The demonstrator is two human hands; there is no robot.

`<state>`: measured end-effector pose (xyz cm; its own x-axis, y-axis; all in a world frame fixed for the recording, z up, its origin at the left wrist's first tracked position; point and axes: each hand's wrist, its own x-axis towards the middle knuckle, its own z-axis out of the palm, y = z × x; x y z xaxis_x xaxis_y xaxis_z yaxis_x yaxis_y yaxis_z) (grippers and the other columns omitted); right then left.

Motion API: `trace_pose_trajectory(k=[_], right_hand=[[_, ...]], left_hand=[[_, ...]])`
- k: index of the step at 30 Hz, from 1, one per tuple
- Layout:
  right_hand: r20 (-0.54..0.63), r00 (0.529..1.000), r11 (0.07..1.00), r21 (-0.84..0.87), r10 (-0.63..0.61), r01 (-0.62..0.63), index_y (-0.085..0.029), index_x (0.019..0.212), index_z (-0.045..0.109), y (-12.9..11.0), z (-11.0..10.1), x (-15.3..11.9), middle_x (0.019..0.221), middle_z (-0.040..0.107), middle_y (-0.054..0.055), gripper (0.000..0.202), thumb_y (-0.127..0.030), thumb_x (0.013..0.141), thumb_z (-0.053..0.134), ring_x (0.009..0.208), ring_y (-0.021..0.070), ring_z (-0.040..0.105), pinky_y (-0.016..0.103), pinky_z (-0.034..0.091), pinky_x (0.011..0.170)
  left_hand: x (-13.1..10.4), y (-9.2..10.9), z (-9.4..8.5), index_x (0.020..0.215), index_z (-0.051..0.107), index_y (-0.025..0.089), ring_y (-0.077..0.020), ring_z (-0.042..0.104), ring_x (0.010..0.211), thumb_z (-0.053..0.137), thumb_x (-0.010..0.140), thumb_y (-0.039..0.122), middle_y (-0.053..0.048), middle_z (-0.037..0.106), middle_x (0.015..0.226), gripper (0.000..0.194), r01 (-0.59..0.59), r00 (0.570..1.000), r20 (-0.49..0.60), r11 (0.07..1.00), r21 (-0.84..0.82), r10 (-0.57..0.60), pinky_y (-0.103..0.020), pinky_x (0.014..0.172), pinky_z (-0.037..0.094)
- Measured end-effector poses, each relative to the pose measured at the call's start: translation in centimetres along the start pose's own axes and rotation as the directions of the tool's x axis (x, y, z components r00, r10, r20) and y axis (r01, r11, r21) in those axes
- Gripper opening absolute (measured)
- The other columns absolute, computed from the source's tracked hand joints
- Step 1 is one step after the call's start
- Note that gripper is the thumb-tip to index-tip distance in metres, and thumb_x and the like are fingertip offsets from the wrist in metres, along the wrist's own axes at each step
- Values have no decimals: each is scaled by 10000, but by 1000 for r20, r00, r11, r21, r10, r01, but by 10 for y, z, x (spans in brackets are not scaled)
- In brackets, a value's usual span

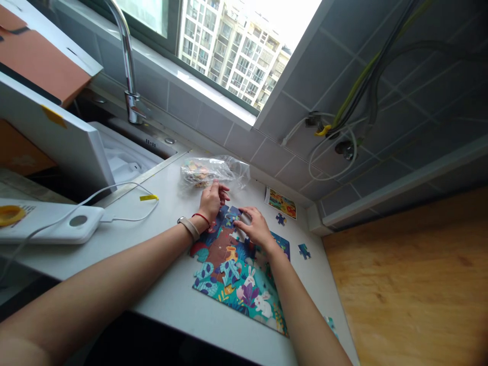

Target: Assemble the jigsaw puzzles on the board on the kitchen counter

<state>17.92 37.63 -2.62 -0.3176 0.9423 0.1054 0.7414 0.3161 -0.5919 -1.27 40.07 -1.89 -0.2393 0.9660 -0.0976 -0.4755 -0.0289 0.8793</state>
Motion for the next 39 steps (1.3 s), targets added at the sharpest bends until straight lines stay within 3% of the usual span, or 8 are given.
trace_pose_trajectory(k=[11, 16, 32, 39], right_hand=[[30, 998, 998, -14, 63, -62, -216, 1313, 751, 12, 3, 13, 1465, 617, 165, 596, -403, 763, 884, 1388, 327, 564, 460, 404, 1200], [8, 994, 994, -11, 107, -107, -210, 1265, 785, 11, 8, 16, 1454, 623, 170, 470, -434, 852, 803, 1363, 323, 586, 454, 400, 1199], [28, 979, 979, -51, 200, -199, -216, 1186, 819, -9, 9, 16, 1482, 574, 163, 470, -357, 744, 892, 1388, 325, 568, 420, 383, 1205], [-27, 977, 976, -42, 211, -212, -218, 1113, 825, -18, 10, 12, 1427, 624, 164, 428, -350, 711, 894, 1367, 346, 580, 461, 404, 1188]], left_hand=[[0, -4, -1, 713, 654, 154, -110, 483, 388, 526, 961, 646, -30, 615, 504, 565, -21, 1000, 15, 1000, -13, 22, -223, 410, 340], [-1, -3, 0, 710, 656, 154, -111, 479, 396, 528, 961, 632, -27, 610, 504, 555, -12, 1000, 11, 1000, -15, 13, -224, 412, 334], [-1, -3, 0, 707, 647, 162, -110, 474, 403, 528, 963, 627, -27, 609, 513, 543, -22, 1000, 19, 1000, 2, 22, -227, 424, 343], [-2, -3, -1, 712, 655, 161, -115, 489, 407, 539, 956, 630, -31, 619, 518, 541, -30, 999, 32, 999, 16, 29, -227, 427, 350]])
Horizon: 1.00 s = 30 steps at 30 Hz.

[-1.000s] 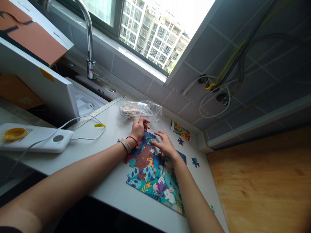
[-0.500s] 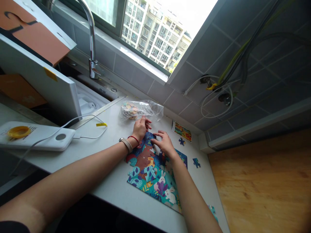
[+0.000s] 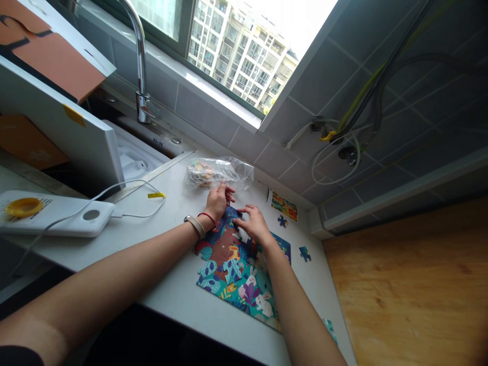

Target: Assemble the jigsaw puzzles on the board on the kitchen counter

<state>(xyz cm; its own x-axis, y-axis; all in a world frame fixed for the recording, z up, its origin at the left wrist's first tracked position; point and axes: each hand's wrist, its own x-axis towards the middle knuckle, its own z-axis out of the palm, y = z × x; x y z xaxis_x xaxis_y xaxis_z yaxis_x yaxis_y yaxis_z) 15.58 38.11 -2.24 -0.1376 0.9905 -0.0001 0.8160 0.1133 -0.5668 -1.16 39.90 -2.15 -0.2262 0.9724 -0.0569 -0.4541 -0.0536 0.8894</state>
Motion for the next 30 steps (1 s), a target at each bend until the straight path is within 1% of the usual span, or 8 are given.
trace_pose_trajectory(k=[4, 8, 9, 13, 16, 18, 23, 30], right_hand=[[-148, 989, 999, 40, 5, 1, -208, 1149, 787, 11, -25, -17, 1375, 672, 157, 341, -403, 880, 707, 1325, 312, 611, 462, 417, 1175], [-262, 964, 998, 62, 40, -25, -211, 1101, 780, 34, -69, -47, 1259, 729, 142, 333, -415, 908, 601, 1226, 326, 659, 467, 520, 1026], [-238, 970, 998, 53, 42, -31, -220, 1081, 785, 40, -79, -57, 1208, 747, 129, 327, -429, 904, 607, 1173, 319, 683, 450, 540, 977], [45, 996, 996, -43, 76, -75, -256, 1104, 790, 58, -105, -100, 1140, 748, 100, 340, -422, 809, 772, 1071, 303, 717, 423, 547, 941], [133, 980, 979, -163, 145, -123, -265, 1207, 767, 68, -109, -124, 1167, 708, 95, 553, -325, 674, 901, 1113, 315, 692, 430, 527, 994], [161, 972, 970, -203, 168, -134, -269, 1235, 750, 73, -108, -132, 1161, 685, 81, 621, -262, 639, 921, 1118, 306, 677, 423, 522, 1001], [163, 977, 982, -147, 139, -115, -270, 1127, 755, 85, -106, -134, 1104, 662, 57, 455, -233, 693, 886, 1073, 283, 655, 417, 515, 981], [147, 987, 998, -22, 60, -58, -306, 1155, 754, 92, -101, -137, 1189, 615, 59, 450, -278, 725, 882, 1152, 280, 628, 418, 499, 1044]], left_hand=[[0, 2, 1, 700, 645, 161, -111, 473, 397, 536, 956, 636, -30, 613, 507, 550, 1, 1000, 1, 1000, 3, -1, -224, 422, 347], [-3, 3, 3, 695, 649, 158, -109, 474, 394, 520, 971, 611, -30, 608, 501, 546, -2, 1000, 17, 1000, 19, 1, -220, 419, 346], [-4, 3, 4, 696, 651, 156, -108, 476, 395, 519, 974, 605, -30, 607, 500, 544, -3, 1000, 22, 1000, 25, 2, -218, 419, 347], [-9, 4, 6, 698, 661, 152, -108, 489, 409, 541, 969, 611, -32, 613, 508, 546, -32, 998, 60, 997, 66, 28, -214, 421, 355], [-14, 2, 7, 710, 678, 151, -111, 499, 426, 547, 966, 630, -40, 628, 525, 558, -110, 988, 118, 987, 120, 96, -217, 430, 367], [-17, -1, 7, 723, 691, 152, -118, 513, 443, 549, 964, 643, -44, 636, 533, 565, -174, 974, 171, 972, 157, 147, -222, 443, 385], [-23, -7, 5, 761, 709, 160, -130, 531, 466, 545, 957, 668, -47, 645, 550, 570, -274, 935, 291, 936, 222, 204, -237, 462, 406], [-31, -6, 4, 790, 729, 175, -132, 544, 485, 521, 981, 671, -43, 662, 572, 571, -396, 879, 399, 865, 308, 260, -241, 497, 429]])
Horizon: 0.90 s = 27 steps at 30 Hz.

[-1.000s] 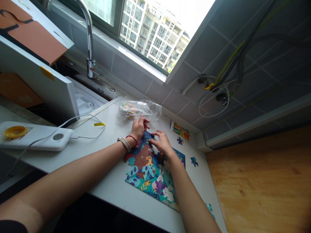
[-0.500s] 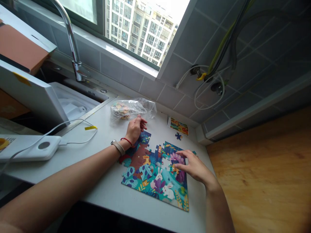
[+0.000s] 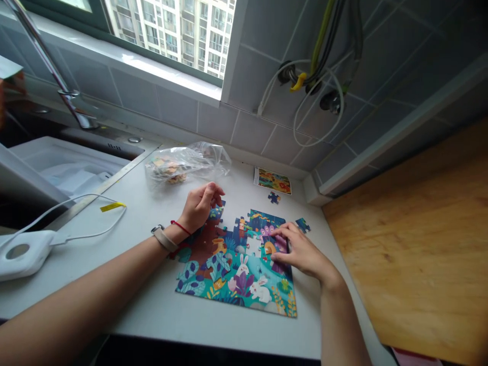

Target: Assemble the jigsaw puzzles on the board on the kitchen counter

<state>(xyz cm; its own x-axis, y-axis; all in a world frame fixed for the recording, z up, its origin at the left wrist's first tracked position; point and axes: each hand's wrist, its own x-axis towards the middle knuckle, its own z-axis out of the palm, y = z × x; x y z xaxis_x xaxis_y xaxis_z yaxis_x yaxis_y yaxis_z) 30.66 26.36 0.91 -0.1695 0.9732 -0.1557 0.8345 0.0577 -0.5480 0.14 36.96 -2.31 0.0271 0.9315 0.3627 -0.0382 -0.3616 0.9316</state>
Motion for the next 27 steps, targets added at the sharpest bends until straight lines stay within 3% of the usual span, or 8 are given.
trace_pose_trajectory(k=[7, 15, 20, 27], right_hand=[[-74, 996, 996, 75, -48, 54, -251, 1022, 689, -2, 4, 3, 1059, 683, 44, 376, -280, 703, 887, 962, 243, 663, 361, 539, 867], [-261, 965, 927, 371, 41, 61, -249, 992, 635, -12, 33, 19, 738, 681, -9, 208, -406, 878, 711, 597, 176, 619, 306, 497, 586], [-389, 917, 854, 504, 92, 128, -237, 925, 691, -7, 47, 33, 836, 752, 39, 250, -474, 857, 723, 740, 220, 716, 333, 572, 664], [-364, 929, 789, 591, 73, 169, -205, 962, 729, -17, 44, 59, 910, 798, 67, 273, -437, 817, 742, 855, 234, 759, 342, 601, 759]], left_hand=[[0, -1, 0, 783, 725, 171, -124, 536, 466, 520, 979, 684, -42, 655, 565, 586, 20, 1000, -19, 1000, 1, -20, -230, 469, 416], [1, -5, 1, 787, 709, 169, -119, 524, 455, 531, 965, 703, -37, 642, 565, 590, 60, 998, -18, 998, -14, -60, -225, 454, 397], [0, -2, 3, 786, 714, 174, -126, 537, 472, 509, 969, 685, -38, 655, 575, 580, 51, 998, 25, 997, 52, -52, -230, 473, 418], [0, -8, -3, 861, 740, 183, -151, 607, 582, 441, 1039, 586, -43, 709, 653, 533, -43, 989, 147, 986, 161, 19, -242, 594, 480]])
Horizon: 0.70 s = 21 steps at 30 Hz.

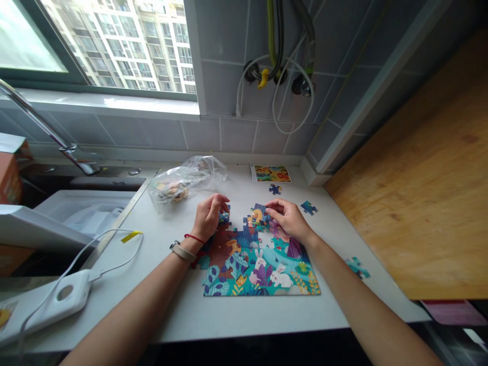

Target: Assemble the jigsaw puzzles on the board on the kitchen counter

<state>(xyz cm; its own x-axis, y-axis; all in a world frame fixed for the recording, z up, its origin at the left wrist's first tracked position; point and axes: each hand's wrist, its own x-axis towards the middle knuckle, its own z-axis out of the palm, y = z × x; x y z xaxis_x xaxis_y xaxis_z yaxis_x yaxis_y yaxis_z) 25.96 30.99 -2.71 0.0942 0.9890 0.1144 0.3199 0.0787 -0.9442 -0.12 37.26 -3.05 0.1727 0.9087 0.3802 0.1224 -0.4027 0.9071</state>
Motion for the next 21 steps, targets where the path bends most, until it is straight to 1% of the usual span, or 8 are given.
trace_pose_trajectory(k=[3, 6, 10, 11, 13, 16, 19, 21], right_hand=[[36, 999, 999, -20, -34, 35, -200, 954, 737, -4, 12, 17, 899, 795, 61, 249, -410, 819, 728, 863, 231, 752, 352, 597, 800], [43, 997, 989, -130, -70, 75, -207, 948, 755, -3, 22, 28, 925, 795, 64, 211, -379, 850, 683, 875, 234, 734, 369, 580, 837], [-60, 990, 946, -305, -130, 106, -230, 1030, 779, 4, 24, 25, 1086, 779, 73, 236, -360, 919, 618, 888, 223, 704, 382, 567, 885], [-67, 986, 935, -333, -150, 120, -233, 1043, 782, 6, 22, 22, 1110, 773, 74, 235, -350, 930, 613, 908, 224, 701, 383, 566, 902], [-39, 980, 909, -383, -194, 165, -238, 1046, 790, 9, 18, 17, 1119, 769, 75, 212, -313, 935, 625, 993, 238, 700, 392, 556, 958], [43, 968, 864, -442, -246, 240, -246, 1077, 801, 12, 15, 13, 1168, 770, 81, 205, -248, 914, 676, 1156, 267, 672, 441, 504, 1078], [148, 956, 829, -475, -255, 295, -238, 1150, 799, 13, 15, 14, 1293, 752, 100, 255, -230, 909, 716, 1260, 292, 635, 489, 466, 1140], [187, 949, 814, -487, -256, 315, -224, 1178, 795, 14, 16, 14, 1329, 744, 110, 268, -221, 924, 710, 1287, 298, 626, 500, 462, 1149]], left_hand=[[-1, -3, -2, 921, 753, 196, -176, 660, 686, 424, 1062, 533, -52, 749, 744, 492, -73, 994, 81, 996, 53, 68, -265, 695, 507], [-2, -3, -3, 916, 758, 210, -203, 692, 789, 433, 1071, 492, -58, 768, 819, 458, -136, 985, 120, 984, 117, 122, -296, 794, 514], [0, 1, -4, 871, 749, 218, -226, 688, 854, 409, 1085, 452, -62, 764, 842, 465, -183, 979, 126, 967, 177, 162, -323, 839, 504], [0, 1, -4, 865, 749, 219, -230, 685, 865, 414, 1085, 444, -65, 764, 851, 460, -197, 975, 138, 961, 193, 172, -327, 841, 503], [1, 2, -3, 871, 755, 220, -238, 678, 887, 445, 1080, 434, -73, 767, 875, 431, -234, 963, 188, 943, 235, 192, -341, 851, 503], [0, 0, -1, 940, 780, 222, -250, 675, 953, 507, 1068, 422, -87, 779, 971, 362, -309, 923, 322, 905, 291, 211, -377, 910, 508], [-2, -3, 0, 1053, 800, 239, -279, 650, 1129, 520, 1069, 413, -93, 767, 1180, 330, -392, 857, 469, 861, 323, 214, -440, 1033, 495], [-3, -6, 0, 1106, 801, 259, -299, 609, 1245, 505, 1077, 421, -74, 749, 1277, 339, -426, 822, 532, 839, 339, 202, -482, 1100, 471]])
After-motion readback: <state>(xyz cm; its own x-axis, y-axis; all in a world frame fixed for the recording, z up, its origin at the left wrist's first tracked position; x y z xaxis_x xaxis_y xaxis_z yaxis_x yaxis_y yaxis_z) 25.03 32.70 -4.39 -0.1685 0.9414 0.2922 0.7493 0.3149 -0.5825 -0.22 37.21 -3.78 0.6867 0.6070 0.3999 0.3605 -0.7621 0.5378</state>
